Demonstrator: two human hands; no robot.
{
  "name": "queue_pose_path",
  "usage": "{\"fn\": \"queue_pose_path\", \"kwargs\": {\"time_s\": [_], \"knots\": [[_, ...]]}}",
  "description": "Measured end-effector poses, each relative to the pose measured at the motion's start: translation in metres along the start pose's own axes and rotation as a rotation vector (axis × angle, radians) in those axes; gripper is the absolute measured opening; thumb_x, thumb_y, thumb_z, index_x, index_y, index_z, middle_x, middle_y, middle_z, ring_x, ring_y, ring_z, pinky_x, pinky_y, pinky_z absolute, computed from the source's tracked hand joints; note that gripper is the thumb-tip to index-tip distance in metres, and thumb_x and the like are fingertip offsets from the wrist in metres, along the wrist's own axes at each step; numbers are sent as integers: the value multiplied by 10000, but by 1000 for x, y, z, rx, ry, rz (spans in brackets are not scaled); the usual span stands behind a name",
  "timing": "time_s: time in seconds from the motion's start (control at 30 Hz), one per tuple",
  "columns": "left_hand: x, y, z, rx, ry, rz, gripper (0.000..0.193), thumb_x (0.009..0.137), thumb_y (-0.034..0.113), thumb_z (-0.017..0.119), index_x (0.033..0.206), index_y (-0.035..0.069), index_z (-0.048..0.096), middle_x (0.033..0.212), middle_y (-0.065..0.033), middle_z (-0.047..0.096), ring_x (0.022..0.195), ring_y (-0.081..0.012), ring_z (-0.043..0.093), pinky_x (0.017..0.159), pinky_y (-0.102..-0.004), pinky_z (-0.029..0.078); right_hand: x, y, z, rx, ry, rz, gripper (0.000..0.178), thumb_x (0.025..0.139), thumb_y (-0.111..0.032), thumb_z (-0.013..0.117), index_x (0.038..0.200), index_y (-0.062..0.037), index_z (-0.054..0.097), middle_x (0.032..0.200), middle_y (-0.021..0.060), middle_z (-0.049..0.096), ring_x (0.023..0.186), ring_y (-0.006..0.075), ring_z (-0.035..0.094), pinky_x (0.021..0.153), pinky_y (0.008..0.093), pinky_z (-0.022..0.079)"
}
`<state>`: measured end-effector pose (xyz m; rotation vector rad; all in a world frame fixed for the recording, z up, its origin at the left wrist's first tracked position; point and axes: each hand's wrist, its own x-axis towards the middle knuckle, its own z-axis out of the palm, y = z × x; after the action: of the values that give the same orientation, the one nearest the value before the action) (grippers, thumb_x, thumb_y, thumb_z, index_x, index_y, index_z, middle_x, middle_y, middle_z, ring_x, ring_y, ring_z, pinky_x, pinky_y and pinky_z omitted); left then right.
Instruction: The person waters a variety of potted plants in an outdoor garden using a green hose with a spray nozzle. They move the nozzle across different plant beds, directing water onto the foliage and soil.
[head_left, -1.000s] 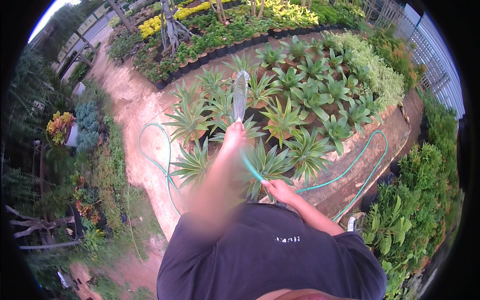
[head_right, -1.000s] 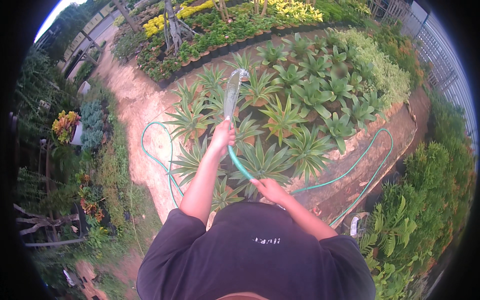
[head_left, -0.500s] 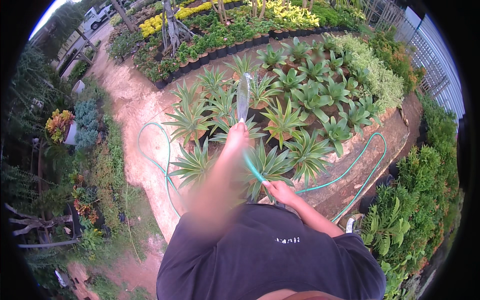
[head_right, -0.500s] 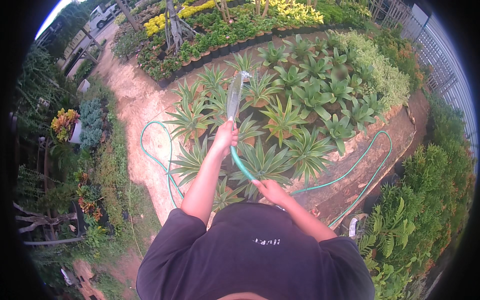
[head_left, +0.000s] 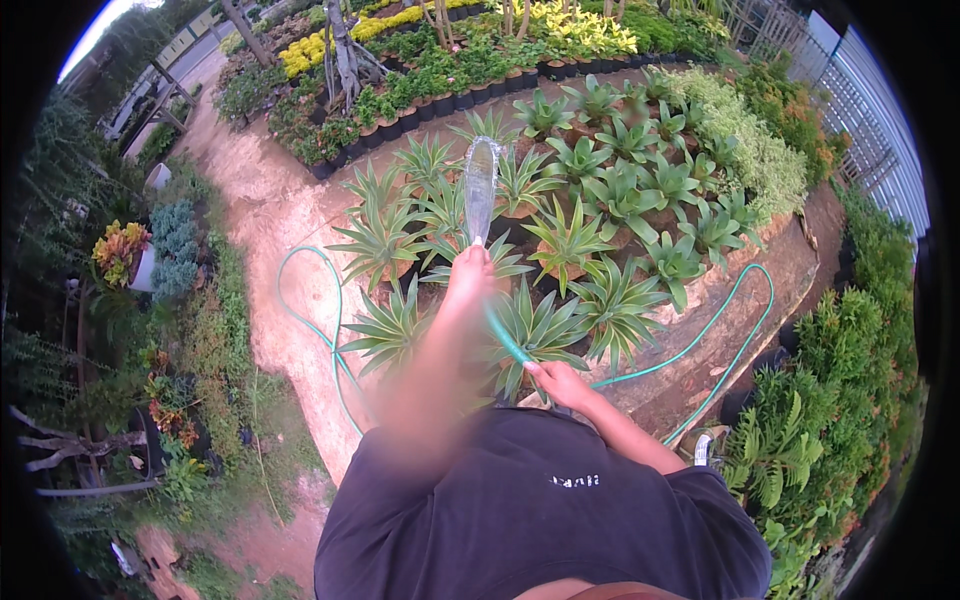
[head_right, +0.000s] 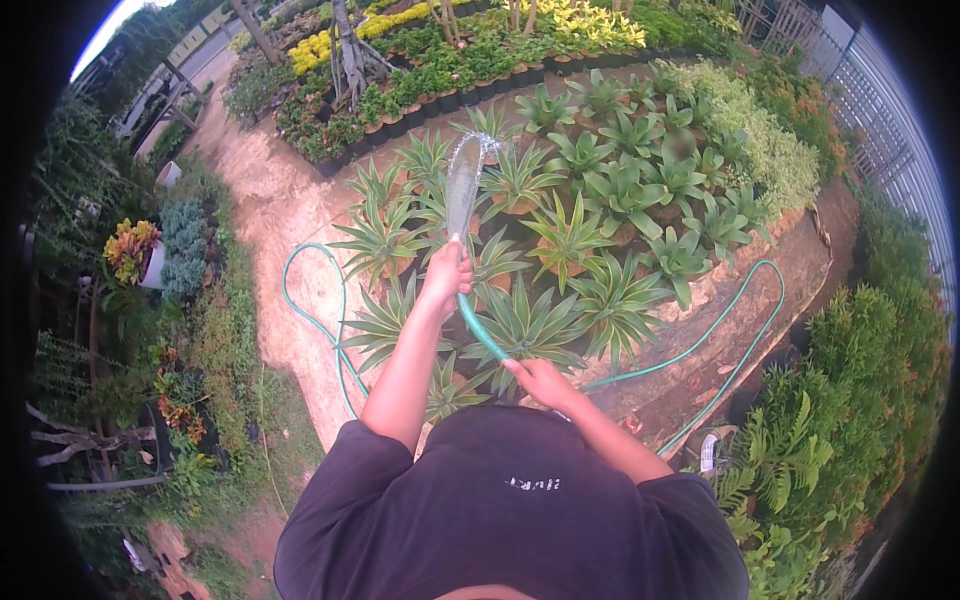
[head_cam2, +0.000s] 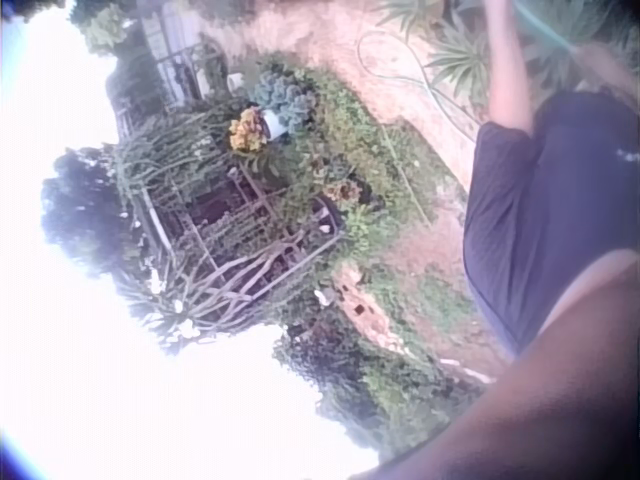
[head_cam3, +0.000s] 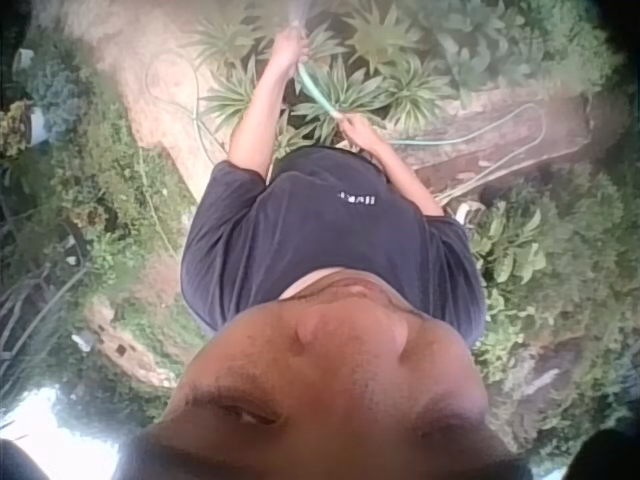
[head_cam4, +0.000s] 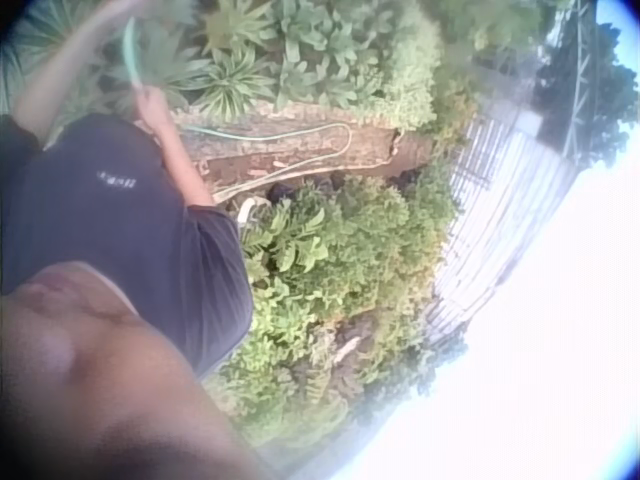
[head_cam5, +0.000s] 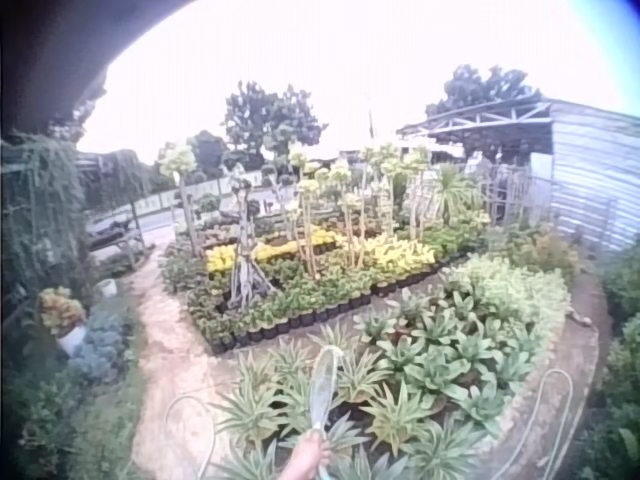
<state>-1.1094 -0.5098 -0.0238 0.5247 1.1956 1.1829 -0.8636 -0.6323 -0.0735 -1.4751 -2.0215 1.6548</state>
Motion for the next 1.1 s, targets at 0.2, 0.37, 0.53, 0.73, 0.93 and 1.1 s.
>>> {"fn": "queue_pose_path", "kwargs": {"time_s": [0.2,0.37,0.53,0.73,0.93,1.1], "knots": [[-6,1,1,7,0,4,278,1073,353,396,912,129,428,635,55,368,481,-61,312,414,-238,264,-2,3,3,7,-3,-9,753,1008,-632,447,820,67,651,680,144,616,652,262,593,680,419,488],[-8,0,-1,8,0,4,276,1074,351,392,916,128,432,639,54,369,484,-62,313,418,-238,265,-3,5,5,9,-2,-11,751,1008,-633,446,814,63,651,679,146,615,650,262,595,679,418,490],[-6,-6,-6,36,14,13,274,1078,342,381,917,127,437,644,51,379,487,-61,320,421,-238,266,-4,9,10,9,-1,-5,749,1007,-635,445,810,57,654,684,149,619,654,266,600,684,420,495],[-3,-17,-17,-25,38,-15,279,1059,326,433,903,106,505,627,21,439,474,-98,389,430,-282,313,-5,15,17,6,6,-7,749,1008,-630,447,817,63,659,703,165,639,680,294,621,707,438,499],[-7,-16,-16,3,26,-20,299,1084,368,392,919,125,444,641,49,380,477,-60,320,419,-235,268,-3,20,21,11,-5,-2,752,1004,-634,452,829,65,665,712,176,646,697,302,632,715,443,500],[-7,-15,-15,-13,17,-19,289,1080,364,402,924,124,441,644,50,377,479,-62,324,421,-237,271,-1,21,24,20,6,-6,755,1001,-640,451,829,64,663,707,175,642,690,302,631,711,445,501]]}}
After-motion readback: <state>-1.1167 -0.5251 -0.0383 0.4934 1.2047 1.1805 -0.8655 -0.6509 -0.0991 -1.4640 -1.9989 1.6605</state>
